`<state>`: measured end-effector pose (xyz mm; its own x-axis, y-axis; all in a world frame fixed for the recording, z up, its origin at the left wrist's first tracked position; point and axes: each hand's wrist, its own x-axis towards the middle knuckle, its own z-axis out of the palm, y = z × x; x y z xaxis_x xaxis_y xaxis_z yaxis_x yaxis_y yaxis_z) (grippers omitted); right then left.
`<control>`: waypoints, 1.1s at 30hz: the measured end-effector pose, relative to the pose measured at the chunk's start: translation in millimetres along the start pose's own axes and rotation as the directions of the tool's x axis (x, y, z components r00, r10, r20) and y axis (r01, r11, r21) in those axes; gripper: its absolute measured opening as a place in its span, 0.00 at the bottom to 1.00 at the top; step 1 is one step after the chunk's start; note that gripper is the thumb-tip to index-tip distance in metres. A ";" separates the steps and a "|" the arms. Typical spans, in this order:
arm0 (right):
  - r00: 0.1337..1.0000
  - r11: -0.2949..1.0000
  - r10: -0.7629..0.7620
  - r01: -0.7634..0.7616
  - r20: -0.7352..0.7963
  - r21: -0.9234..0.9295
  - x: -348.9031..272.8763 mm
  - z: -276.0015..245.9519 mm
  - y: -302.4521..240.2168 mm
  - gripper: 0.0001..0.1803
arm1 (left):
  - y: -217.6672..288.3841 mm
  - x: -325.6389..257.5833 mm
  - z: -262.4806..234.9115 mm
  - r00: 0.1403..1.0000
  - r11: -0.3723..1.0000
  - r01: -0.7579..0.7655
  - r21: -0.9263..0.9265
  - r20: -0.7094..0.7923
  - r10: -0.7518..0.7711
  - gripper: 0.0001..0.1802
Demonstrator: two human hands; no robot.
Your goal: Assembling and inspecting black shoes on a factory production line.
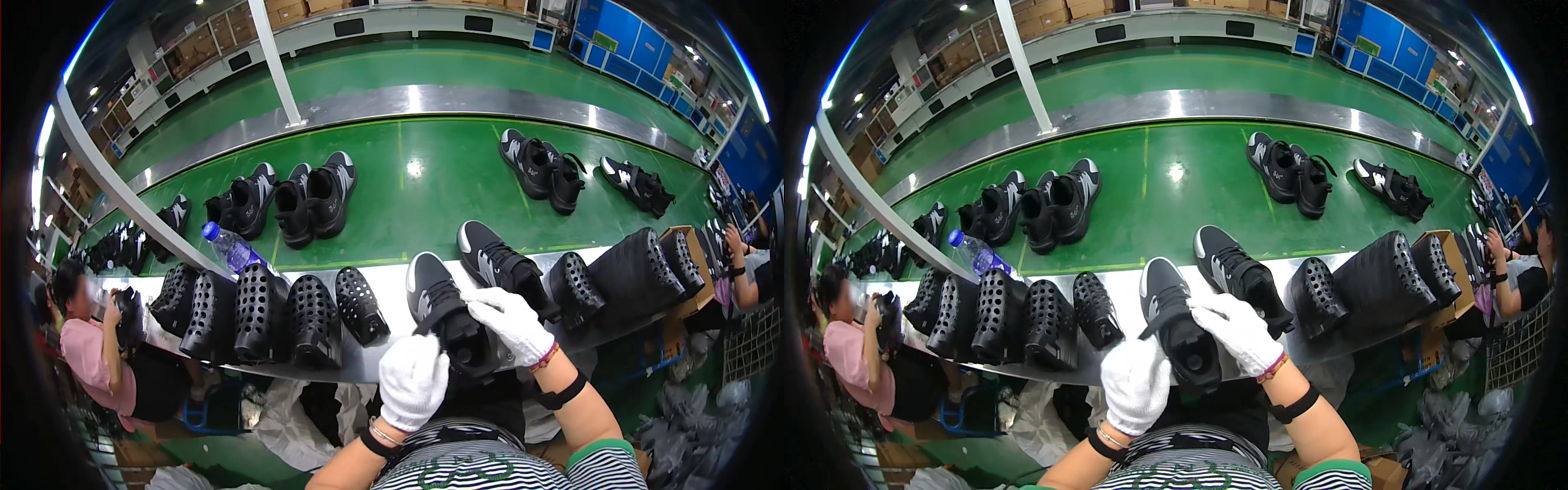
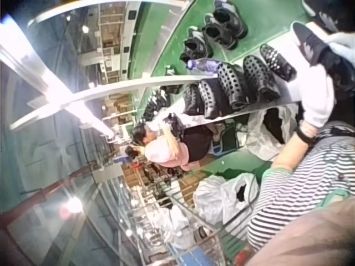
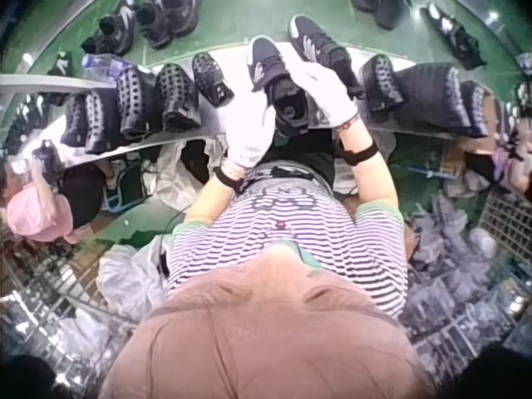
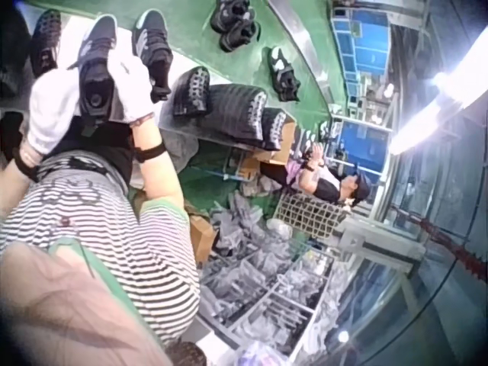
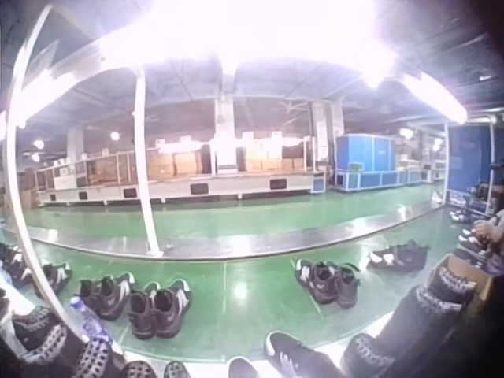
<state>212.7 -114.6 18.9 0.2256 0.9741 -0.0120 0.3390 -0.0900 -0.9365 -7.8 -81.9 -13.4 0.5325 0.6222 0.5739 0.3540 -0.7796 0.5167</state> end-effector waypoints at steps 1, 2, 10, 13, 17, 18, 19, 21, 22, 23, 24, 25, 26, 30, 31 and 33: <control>0.999 1.000 0.018 -0.017 0.027 -0.025 1.7 -3.0 -2.9 0.17 | 2.4 -0.2 1.5 0.994 0.993 0.027 0.115 -0.111 -0.014 0.31; 0.998 0.998 0.054 -0.054 0.022 -0.017 2.0 -5.0 -8.7 0.17 | 5.3 1.9 4.2 0.975 0.972 0.065 0.225 -0.220 -0.015 0.34; 0.999 0.988 0.030 -0.024 0.042 -0.152 5.9 -3.4 -7.9 0.16 | -15.1 -11.2 23.2 0.990 0.958 0.067 0.279 -0.140 -0.028 0.17; 0.999 0.989 -0.035 0.037 0.019 -0.141 3.8 -1.2 -3.8 0.16 | -8.5 -13.6 28.4 0.984 0.974 0.025 0.224 -0.175 0.015 0.18; 0.994 0.961 -0.087 0.067 -0.063 -0.267 -4.8 0.9 -4.6 0.15 | 2.2 -28.7 32.9 0.998 0.991 0.049 0.124 0.019 -0.052 0.24; 0.994 0.963 -0.091 0.072 -0.064 -0.260 -9.5 -1.8 -7.5 0.15 | -0.3 -33.6 28.7 0.997 0.993 0.069 0.097 0.032 -0.073 0.23; 0.977 0.916 -0.201 0.161 -0.071 -0.367 -17.7 -12.4 -14.5 0.14 | -4.0 -37.2 23.9 0.999 0.995 0.047 0.089 -0.032 -0.044 0.22; 0.907 0.798 -0.400 0.275 -0.130 -0.537 -36.9 -38.2 -45.6 0.12 | -9.5 -45.3 14.5 0.984 0.985 0.147 0.087 -0.110 -0.137 0.20; 0.910 0.781 -0.380 0.219 -0.167 -0.585 -46.6 -54.0 -48.8 0.15 | -8.9 -37.1 8.5 0.977 0.980 0.190 0.051 -0.105 -0.184 0.23; 0.942 0.747 -0.314 0.169 -0.117 -0.643 -55.2 -65.6 -52.5 0.19 | -1.9 -26.7 4.6 0.957 0.957 0.290 -0.015 -0.021 -0.290 0.26; 0.966 0.701 -0.248 0.125 -0.076 -0.702 -60.5 -73.9 -54.5 0.24 | 2.9 -16.4 5.4 0.923 0.920 0.384 -0.073 0.066 -0.380 0.29; 1.000 0.772 0.021 -0.019 -0.004 -0.636 -63.9 -79.2 -56.2 0.33 | 2.4 -6.7 16.0 0.930 0.932 0.360 -0.038 0.089 -0.356 0.33; 0.984 0.751 -0.099 0.171 0.148 -0.638 -63.7 -81.1 -35.9 0.38 | 2.6 3.9 26.6 0.937 0.943 0.334 -0.003 0.109 -0.331 0.37; 0.931 0.710 0.123 0.160 0.343 -0.686 -53.9 -54.1 -52.2 0.41 | -9.6 34.7 81.0 0.982 0.982 0.184 -0.044 0.062 -0.181 0.37; 0.941 0.620 0.181 0.116 0.286 -0.776 -48.4 -41.7 -61.8 0.39 | -14.6 37.3 86.6 0.971 0.984 0.152 0.097 0.173 -0.167 0.35; 0.957 0.530 0.124 0.159 0.261 -0.833 -26.6 -31.6 -43.1 0.27 | -24.1 35.4 89.2 0.918 0.934 0.349 -0.081 0.230 -0.323 0.35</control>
<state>220.9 -143.2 70.7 0.0197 0.9756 -0.2186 0.9763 -0.0659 -0.2063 71.2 -47.5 -62.2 0.5515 0.8063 0.2137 0.4541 -0.5051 0.7339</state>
